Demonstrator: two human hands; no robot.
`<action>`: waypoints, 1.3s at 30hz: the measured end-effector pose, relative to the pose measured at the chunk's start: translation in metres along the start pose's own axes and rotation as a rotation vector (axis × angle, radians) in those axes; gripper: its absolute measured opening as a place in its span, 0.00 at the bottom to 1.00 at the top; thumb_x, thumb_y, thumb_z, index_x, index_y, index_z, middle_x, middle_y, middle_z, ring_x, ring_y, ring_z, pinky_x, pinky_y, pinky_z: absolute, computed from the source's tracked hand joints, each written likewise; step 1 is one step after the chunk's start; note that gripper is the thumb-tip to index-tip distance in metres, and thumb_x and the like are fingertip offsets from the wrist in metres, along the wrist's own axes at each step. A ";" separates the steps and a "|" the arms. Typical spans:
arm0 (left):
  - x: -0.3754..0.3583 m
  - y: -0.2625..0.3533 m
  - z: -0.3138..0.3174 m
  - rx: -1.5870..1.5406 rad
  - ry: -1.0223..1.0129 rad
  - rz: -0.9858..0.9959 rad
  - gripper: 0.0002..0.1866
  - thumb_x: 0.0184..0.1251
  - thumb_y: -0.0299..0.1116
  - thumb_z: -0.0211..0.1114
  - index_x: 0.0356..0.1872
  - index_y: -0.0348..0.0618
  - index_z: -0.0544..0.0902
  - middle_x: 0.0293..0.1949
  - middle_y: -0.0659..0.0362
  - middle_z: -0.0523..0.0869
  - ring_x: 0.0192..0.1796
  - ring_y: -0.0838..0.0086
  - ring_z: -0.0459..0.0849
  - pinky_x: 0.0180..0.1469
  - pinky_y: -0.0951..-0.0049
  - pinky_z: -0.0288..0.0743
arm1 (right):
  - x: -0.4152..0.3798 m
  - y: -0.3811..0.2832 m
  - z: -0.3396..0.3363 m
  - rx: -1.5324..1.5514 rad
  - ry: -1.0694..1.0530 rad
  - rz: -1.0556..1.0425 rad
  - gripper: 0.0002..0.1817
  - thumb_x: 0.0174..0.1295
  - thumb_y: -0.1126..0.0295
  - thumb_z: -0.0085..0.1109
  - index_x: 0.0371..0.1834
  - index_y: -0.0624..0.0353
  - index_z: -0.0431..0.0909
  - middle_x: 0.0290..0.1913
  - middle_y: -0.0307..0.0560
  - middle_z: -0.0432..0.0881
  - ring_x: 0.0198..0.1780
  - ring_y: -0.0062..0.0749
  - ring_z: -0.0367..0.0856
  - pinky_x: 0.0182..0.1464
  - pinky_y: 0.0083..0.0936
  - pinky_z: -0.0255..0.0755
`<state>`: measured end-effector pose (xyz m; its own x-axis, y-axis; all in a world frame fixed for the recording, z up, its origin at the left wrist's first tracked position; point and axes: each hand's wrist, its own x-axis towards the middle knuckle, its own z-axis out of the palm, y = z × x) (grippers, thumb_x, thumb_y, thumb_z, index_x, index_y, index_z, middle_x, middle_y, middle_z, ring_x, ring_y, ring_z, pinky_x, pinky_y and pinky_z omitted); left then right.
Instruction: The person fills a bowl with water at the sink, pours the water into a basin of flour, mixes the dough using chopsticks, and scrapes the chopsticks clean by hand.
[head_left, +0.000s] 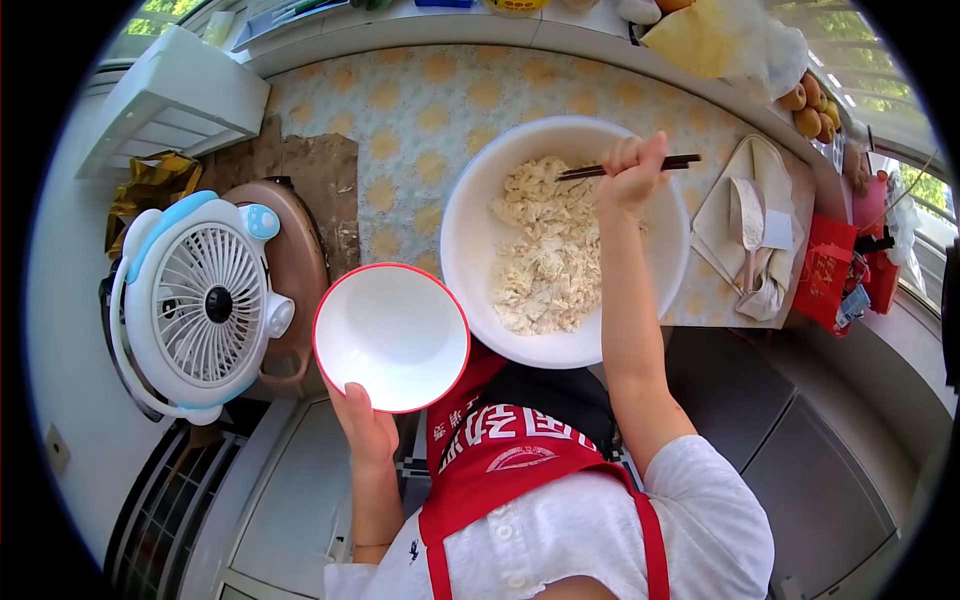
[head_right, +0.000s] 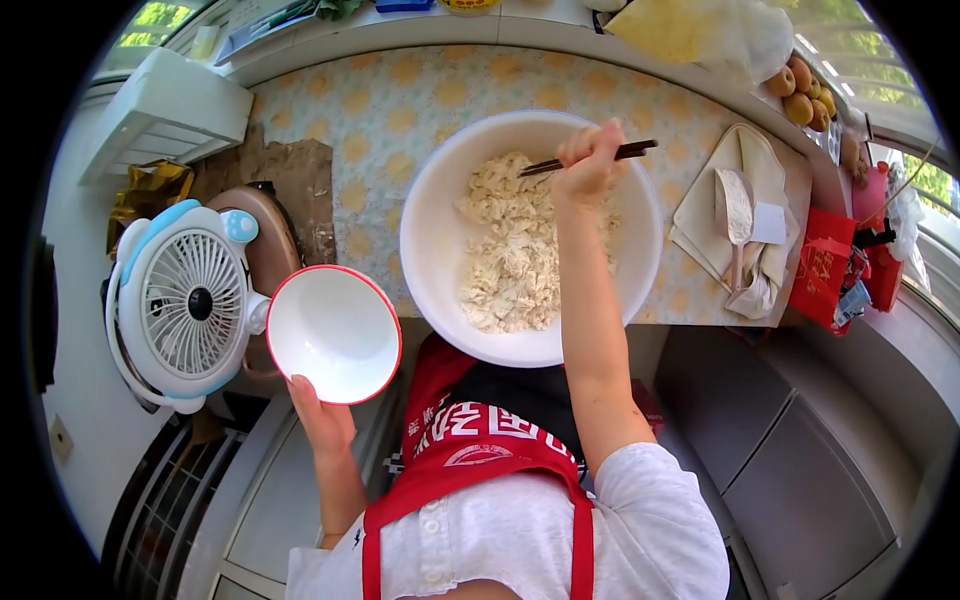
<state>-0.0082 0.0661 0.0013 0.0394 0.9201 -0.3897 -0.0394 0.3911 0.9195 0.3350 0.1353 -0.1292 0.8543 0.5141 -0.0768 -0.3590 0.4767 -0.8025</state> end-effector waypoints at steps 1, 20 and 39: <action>0.001 -0.002 0.000 -0.016 0.022 -0.010 0.39 0.63 0.56 0.52 0.64 0.36 0.54 0.62 0.51 0.63 0.64 0.64 0.64 0.63 0.64 0.59 | -0.023 0.007 0.001 -0.002 0.006 -0.009 0.22 0.66 0.61 0.43 0.14 0.51 0.51 0.09 0.31 0.50 0.11 0.17 0.44 0.14 0.21 0.40; 0.009 0.009 0.026 -0.001 -0.166 0.048 0.38 0.64 0.55 0.51 0.65 0.36 0.54 0.62 0.52 0.63 0.63 0.65 0.64 0.62 0.66 0.60 | -0.085 -0.080 -0.020 -0.078 -0.251 0.143 0.22 0.67 0.61 0.39 0.14 0.51 0.49 0.10 0.32 0.49 0.12 0.18 0.43 0.17 0.22 0.41; -0.012 0.000 0.059 0.003 -0.143 0.020 0.38 0.63 0.56 0.51 0.64 0.36 0.56 0.62 0.52 0.64 0.63 0.65 0.65 0.62 0.65 0.60 | -0.075 -0.044 -0.035 -0.470 -0.233 -0.011 0.21 0.65 0.65 0.47 0.13 0.55 0.57 0.12 0.32 0.56 0.15 0.14 0.51 0.18 0.19 0.44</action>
<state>0.0506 0.0539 0.0092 0.1802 0.9153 -0.3602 -0.0387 0.3725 0.9272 0.3003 0.0508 -0.1088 0.7316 0.6813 0.0235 -0.0976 0.1388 -0.9855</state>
